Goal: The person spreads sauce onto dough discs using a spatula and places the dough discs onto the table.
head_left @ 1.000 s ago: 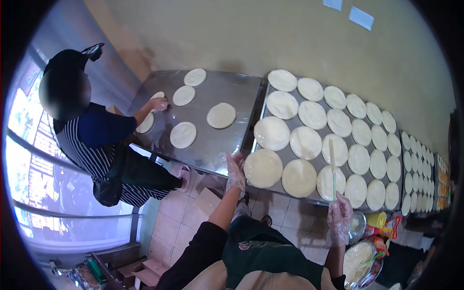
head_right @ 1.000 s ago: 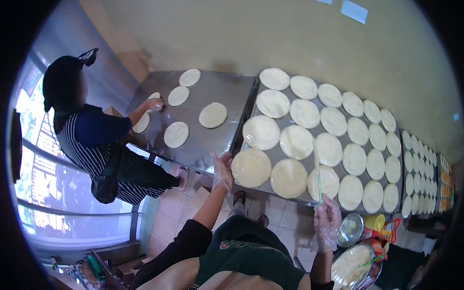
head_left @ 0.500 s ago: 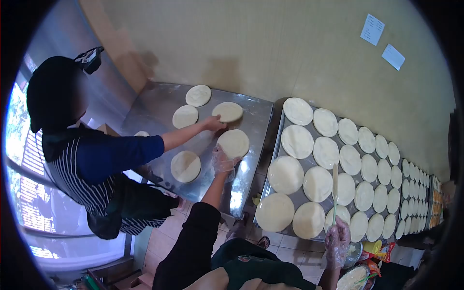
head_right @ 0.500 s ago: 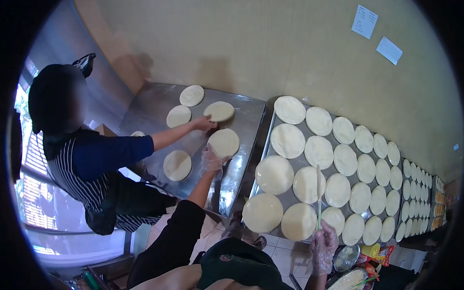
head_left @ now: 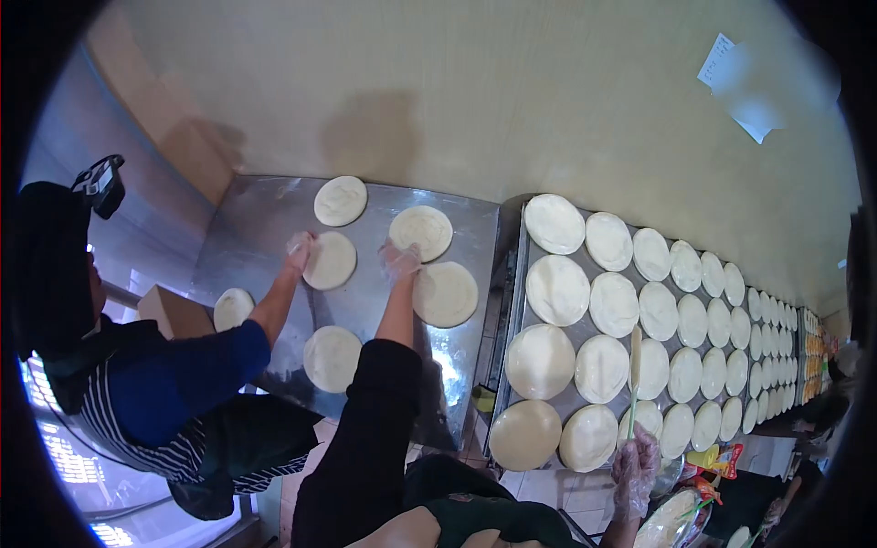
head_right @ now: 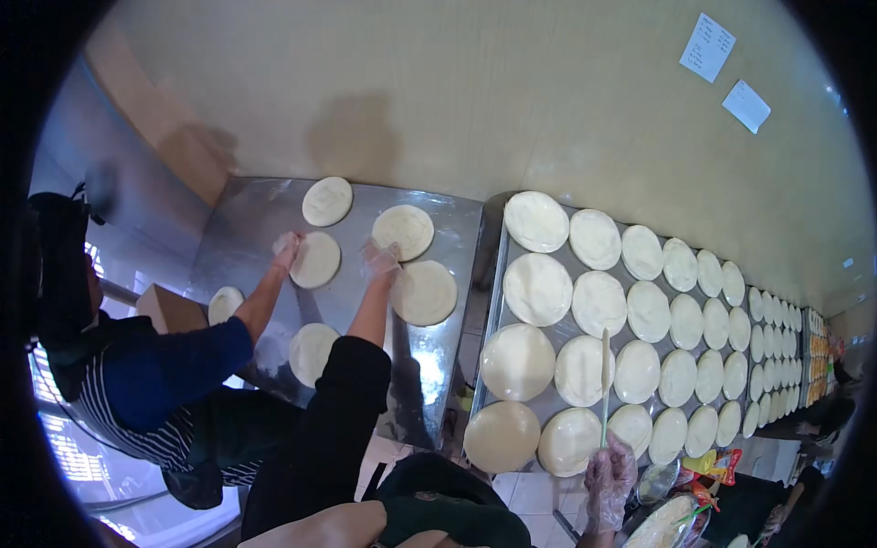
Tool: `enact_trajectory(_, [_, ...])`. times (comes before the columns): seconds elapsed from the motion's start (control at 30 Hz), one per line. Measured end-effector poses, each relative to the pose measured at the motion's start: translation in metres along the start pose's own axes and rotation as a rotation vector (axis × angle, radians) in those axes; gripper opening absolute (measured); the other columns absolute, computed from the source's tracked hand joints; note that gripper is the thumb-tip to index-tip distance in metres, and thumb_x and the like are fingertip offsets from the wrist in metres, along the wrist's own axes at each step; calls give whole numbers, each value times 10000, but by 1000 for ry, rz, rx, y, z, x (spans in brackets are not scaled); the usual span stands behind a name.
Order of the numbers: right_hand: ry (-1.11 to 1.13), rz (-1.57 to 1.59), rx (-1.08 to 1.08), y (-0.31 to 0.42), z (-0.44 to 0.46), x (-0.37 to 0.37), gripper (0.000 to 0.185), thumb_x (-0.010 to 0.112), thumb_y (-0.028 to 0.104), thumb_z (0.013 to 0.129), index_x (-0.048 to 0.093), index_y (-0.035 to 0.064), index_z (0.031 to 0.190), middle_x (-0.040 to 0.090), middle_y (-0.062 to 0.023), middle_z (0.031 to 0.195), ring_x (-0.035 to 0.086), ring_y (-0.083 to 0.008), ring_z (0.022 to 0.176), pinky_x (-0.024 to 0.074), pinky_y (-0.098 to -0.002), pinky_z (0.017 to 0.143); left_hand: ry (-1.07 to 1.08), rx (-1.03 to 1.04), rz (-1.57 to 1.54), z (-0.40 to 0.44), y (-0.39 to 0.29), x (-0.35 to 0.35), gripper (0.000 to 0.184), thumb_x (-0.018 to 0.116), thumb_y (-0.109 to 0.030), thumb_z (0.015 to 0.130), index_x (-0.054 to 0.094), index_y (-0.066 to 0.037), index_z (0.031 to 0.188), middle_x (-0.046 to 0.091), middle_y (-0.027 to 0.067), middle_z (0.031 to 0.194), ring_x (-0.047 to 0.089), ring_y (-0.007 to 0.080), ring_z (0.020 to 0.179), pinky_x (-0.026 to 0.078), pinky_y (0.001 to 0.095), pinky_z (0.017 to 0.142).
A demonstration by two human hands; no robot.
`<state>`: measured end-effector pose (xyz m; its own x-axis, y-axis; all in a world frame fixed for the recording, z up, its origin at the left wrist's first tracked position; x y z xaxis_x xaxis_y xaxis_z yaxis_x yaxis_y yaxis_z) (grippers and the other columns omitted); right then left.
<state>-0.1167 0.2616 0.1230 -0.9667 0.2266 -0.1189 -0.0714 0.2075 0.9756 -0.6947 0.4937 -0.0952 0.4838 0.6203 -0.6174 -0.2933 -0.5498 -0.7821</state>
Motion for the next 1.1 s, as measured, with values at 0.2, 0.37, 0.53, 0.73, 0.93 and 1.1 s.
enact_trajectory(0.2, [-33,-50,69,-1,-1,8,334,655,171,953,589,57,1260,520,31,702,400,-24,493,287,-170,401,161,165,-32,44,9,106,513,779,-172,697,633,-54,1174,611,211,1171,628,352,1094,526,424,941])
enact_trajectory(0.37, [-25,-116,31,-3,6,14,316,616,205,981,580,115,1282,475,50,643,358,-12,448,259,-174,376,276,129,-78,10,-50,107,509,752,-128,720,626,-52,1206,615,212,1191,608,378,1121,495,430,986])
enact_trajectory(0.53, [-3,-90,26,1,11,26,329,644,198,961,590,92,1267,503,41,659,376,-16,460,266,-172,383,314,151,-72,13,-52,112,548,756,-159,736,598,-40,1248,572,235,1277,570,401,1167,469,434,1011])
enact_trajectory(0.73, [-24,-49,20,3,20,25,347,667,210,945,595,69,1254,522,32,664,373,-15,462,256,-168,389,-231,201,186,35,29,-56,643,788,-409,746,597,-54,1246,567,233,1269,531,364,1204,431,474,1015])
enact_trajectory(0.93, [66,-71,2,0,38,41,338,607,205,985,564,75,1294,465,55,654,334,-6,437,237,-163,375,80,31,526,18,62,-117,694,802,-432,727,589,-54,1269,602,234,1222,591,376,1128,480,457,960])
enact_trajectory(1.1, [130,-28,-2,5,41,63,315,644,182,962,593,77,1254,509,21,716,377,-23,487,251,-169,394,232,47,442,16,60,-94,736,800,-455,725,575,-43,1292,609,235,1232,586,383,1161,484,444,972])
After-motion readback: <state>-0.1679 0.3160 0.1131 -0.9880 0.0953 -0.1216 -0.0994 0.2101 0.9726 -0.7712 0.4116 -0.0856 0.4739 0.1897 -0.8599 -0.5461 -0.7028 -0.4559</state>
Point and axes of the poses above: each hand's wrist, its own z-axis towards the middle knuckle, its own x-axis out of the palm, y = z × x, the point moved 9 cm from there along z, towards the middle knuckle
